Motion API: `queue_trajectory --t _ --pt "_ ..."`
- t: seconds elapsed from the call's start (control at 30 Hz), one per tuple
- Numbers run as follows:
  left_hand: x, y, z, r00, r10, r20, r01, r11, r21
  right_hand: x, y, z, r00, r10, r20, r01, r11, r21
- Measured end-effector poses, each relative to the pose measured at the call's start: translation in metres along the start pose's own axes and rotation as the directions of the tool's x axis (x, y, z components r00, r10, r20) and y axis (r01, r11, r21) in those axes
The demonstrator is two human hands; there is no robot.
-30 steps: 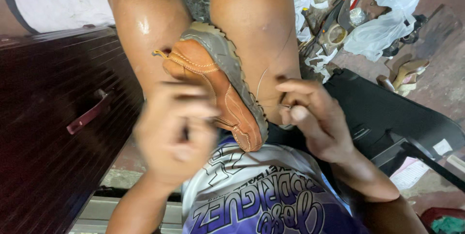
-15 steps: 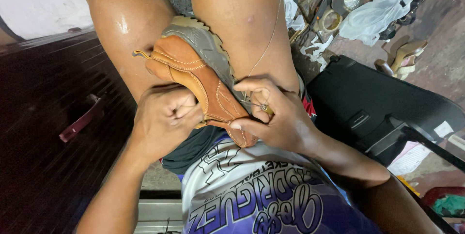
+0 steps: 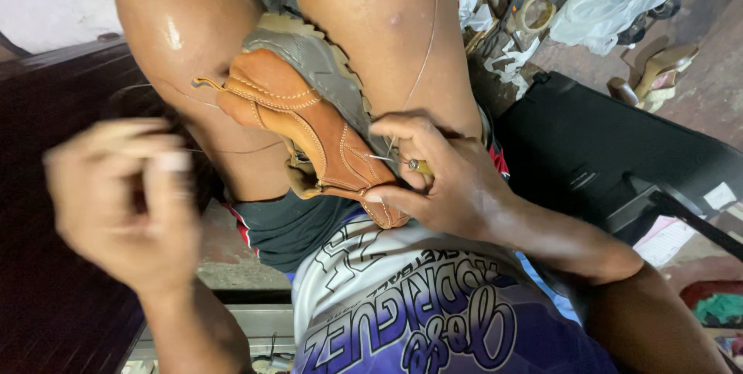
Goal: The person sews a brown shoe using a needle and thread, repeatedly pulling the thread through the shoe's upper while holding it on their lap. The hands guide the needle and thread to stitch along the shoe's edge.
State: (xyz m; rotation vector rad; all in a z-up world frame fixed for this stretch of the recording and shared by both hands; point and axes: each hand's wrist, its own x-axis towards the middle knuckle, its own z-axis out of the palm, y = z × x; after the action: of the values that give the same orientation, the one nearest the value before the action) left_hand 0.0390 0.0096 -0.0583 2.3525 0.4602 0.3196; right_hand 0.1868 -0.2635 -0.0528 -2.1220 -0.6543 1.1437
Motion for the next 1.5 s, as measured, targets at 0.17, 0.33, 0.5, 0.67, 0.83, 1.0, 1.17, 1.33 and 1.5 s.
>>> queue_trajectory --t 0.17,0.33,0.5,0.67,0.83,1.0,1.17,1.33,1.5 --pt "0.040 0.044 0.036 0.834 0.096 0.544 -0.054 0.994 -0.093 -0.010 -0.002 -0.025 0.993 -0.075 0.092 0.100 0.947 -0.305" --pt "0.051 0.023 0.047 0.625 -0.005 0.780 0.016 1.000 -0.007 -0.023 -0.012 -0.058 0.957 -0.288 0.034 0.264 0.815 -0.515" --pt "0.045 0.020 0.052 0.664 -0.015 0.747 0.069 0.997 -0.042 -0.001 0.007 -0.032 0.858 -0.508 -0.081 0.435 0.800 -0.412" --pt "0.029 0.021 0.056 0.849 0.072 0.523 0.119 0.939 -0.322 -0.010 0.026 -0.027 0.918 -0.395 0.016 0.368 0.840 -0.399" --pt "0.012 0.018 0.066 0.942 0.021 0.334 0.117 0.913 -0.390 -0.011 0.030 -0.054 0.936 -0.346 0.063 0.351 0.906 -0.237" --pt "0.015 0.016 0.063 0.843 -0.067 0.534 0.330 0.849 -0.413 -0.005 0.023 -0.067 0.927 -0.360 -0.108 0.375 0.870 0.319" --pt "0.031 0.016 0.052 0.729 0.083 0.679 0.108 0.966 -0.234 -0.008 0.022 -0.049 0.959 -0.220 -0.177 0.278 0.628 0.727" --pt "0.043 0.023 0.046 0.641 0.088 0.763 0.033 0.989 -0.142 0.003 0.031 -0.028 0.948 -0.292 -0.125 0.243 0.411 0.879" --pt "0.057 0.029 0.050 0.460 -0.099 0.882 0.145 0.989 0.036 0.006 0.021 -0.021 0.923 -0.372 -0.096 0.315 0.589 0.745"
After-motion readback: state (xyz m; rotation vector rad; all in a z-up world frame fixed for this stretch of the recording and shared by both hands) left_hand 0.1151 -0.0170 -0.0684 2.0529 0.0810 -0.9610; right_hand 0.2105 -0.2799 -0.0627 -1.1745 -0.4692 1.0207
